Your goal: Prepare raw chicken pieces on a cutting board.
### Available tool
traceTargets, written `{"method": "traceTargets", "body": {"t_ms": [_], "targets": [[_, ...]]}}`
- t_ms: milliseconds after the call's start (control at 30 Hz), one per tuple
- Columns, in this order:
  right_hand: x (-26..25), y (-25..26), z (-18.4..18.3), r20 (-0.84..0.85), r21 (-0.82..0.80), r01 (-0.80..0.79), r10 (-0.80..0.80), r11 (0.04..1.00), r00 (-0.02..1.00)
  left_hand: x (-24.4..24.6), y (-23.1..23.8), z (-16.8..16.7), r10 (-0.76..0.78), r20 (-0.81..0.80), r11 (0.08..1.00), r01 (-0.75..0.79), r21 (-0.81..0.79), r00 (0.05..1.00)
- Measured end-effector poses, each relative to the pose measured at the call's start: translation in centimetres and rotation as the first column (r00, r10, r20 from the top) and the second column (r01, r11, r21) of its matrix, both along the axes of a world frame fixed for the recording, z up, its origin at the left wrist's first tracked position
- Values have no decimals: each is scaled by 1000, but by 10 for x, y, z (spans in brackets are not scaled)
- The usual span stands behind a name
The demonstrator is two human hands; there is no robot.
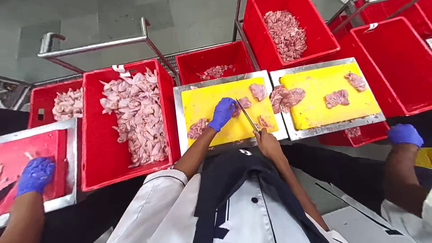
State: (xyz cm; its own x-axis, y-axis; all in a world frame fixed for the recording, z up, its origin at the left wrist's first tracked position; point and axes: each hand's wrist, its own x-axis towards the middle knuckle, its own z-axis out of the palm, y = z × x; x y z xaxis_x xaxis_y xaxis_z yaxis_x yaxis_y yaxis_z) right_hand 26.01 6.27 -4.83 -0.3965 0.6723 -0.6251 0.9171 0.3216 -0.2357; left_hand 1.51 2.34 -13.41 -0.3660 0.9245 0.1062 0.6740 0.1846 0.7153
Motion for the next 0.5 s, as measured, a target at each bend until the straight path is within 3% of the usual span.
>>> {"method": "traceTargets", "body": {"t_ms": [67,167,333,433,500], "targets": [[-3,2,3,54,5,-47,47,999,997,-4,6,-4,-120,-17,992,120,-27,993],[-10,8,8,121,-24,-79,81,997,989,-8,9,-10,-185,-20,980,183,-81,983],[-62,20,-27,-35,-17,-15,14,1000,999,-7,11,-11,-205,36,972,208,-110,978],[-101,34,-32,-45,-1,-18,18,1000,999,-8,13,-7,-199,-53,967,187,-170,979],[-111,37,-33,-52,2,-23,23,1000,998,-3,8,-1,-117,-118,962,84,-259,986]]}}
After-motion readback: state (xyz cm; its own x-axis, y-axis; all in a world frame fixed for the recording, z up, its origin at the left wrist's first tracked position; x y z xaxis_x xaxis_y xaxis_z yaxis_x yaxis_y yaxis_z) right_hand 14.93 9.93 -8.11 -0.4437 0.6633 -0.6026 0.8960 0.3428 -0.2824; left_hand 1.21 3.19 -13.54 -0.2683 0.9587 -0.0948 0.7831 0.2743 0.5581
